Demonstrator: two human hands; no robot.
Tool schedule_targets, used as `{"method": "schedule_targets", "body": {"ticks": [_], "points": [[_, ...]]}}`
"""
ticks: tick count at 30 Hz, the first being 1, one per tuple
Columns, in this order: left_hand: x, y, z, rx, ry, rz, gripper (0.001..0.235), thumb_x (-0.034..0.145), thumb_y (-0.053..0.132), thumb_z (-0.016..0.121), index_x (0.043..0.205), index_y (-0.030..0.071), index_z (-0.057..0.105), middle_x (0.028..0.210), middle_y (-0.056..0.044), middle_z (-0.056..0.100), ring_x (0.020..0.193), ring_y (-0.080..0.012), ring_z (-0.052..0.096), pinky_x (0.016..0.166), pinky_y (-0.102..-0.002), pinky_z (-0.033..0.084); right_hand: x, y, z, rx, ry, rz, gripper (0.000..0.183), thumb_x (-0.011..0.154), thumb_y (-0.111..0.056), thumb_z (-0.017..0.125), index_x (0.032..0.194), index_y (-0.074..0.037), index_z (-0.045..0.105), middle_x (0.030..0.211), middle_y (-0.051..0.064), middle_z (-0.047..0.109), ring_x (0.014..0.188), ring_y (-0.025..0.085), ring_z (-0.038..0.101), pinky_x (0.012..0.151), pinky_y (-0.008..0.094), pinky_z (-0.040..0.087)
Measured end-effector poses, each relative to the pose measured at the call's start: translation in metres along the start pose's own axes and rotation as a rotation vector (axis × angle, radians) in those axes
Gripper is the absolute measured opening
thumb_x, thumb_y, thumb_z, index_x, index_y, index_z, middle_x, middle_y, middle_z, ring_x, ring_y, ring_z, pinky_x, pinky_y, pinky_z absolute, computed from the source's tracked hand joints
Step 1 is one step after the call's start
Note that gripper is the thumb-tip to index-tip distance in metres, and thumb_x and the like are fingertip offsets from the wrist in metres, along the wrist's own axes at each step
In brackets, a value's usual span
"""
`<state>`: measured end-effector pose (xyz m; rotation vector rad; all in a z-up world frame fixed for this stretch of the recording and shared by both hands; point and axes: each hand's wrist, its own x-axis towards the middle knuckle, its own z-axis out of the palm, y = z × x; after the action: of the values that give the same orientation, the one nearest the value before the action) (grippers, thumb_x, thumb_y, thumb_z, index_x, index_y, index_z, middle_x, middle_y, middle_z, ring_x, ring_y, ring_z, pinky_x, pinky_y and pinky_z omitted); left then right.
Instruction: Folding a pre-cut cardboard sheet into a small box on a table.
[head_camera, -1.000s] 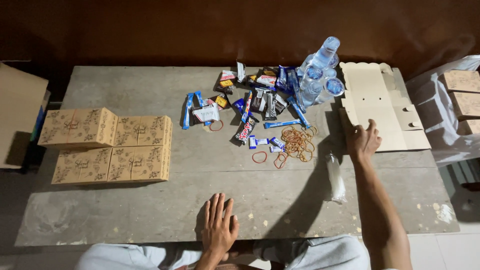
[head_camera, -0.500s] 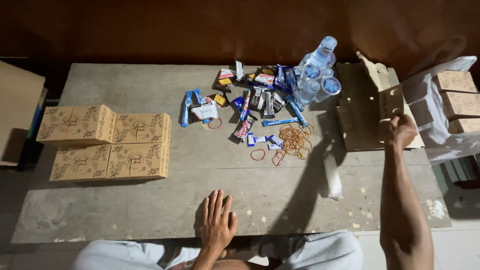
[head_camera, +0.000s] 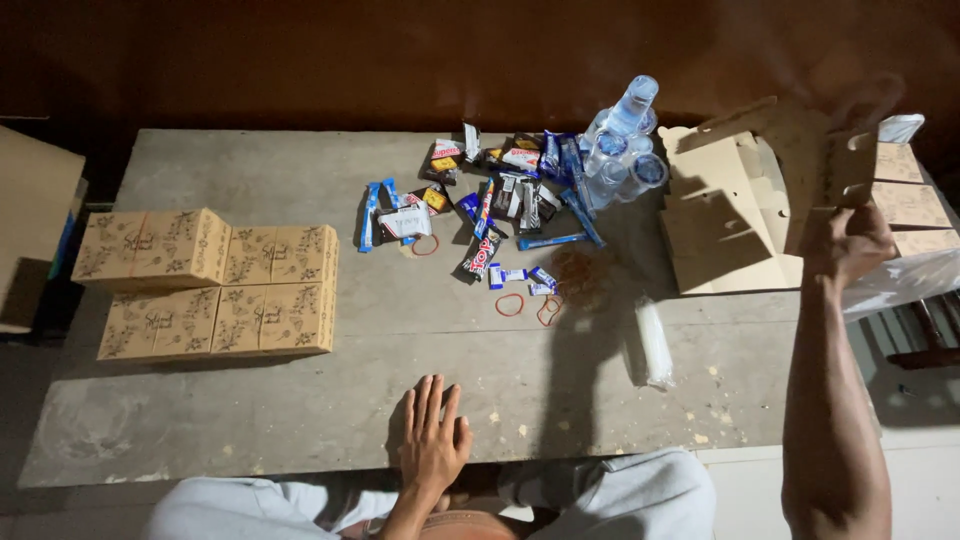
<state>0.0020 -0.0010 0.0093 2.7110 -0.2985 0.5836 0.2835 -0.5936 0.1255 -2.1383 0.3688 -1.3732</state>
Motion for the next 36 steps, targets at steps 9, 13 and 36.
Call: {"method": "schedule_targets", "body": {"ticks": [9,13,36], "points": [[-0.007,-0.005,0.007,-0.012,-0.033,0.010,0.055,0.091,0.030,0.060,0.142,0.009,0.055,0.158,-0.016,0.041,0.149,-0.0334,0.033,0.123,-0.053,0.026,-0.018,-0.106,-0.092,0.247,-0.163,-0.266,0.018,0.114,0.012,0.057,0.119,0.015,0.074,0.107,0.023,0.073,0.097,0.027,0.065,0.084,0.036,0.050],[-0.016,-0.014,0.026,0.071,-0.163,0.016,0.056,0.090,0.040,0.059,0.134,0.005,0.061,0.153,-0.023,0.044,0.148,-0.0371,0.032,0.127,-0.056,0.015,-0.048,-0.161,-0.097,0.252,-0.266,-0.269,0.030,0.104,0.024,0.060,0.122,0.005,0.075,0.113,0.014,0.074,0.103,0.021,0.067,0.088,0.035,0.055],[0.043,0.010,-0.074,-1.655,0.056,-0.884,0.063,0.107,0.053,0.034,0.152,0.011,0.047,0.156,-0.015,0.047,0.148,-0.0336,0.040,0.124,-0.051,0.024,-0.413,-0.403,-0.016,-0.061,-0.918,-0.027,0.037,0.097,-0.021,0.058,0.128,-0.002,0.065,0.119,0.022,0.069,0.098,0.045,0.072,0.078,0.055,0.060]]}}
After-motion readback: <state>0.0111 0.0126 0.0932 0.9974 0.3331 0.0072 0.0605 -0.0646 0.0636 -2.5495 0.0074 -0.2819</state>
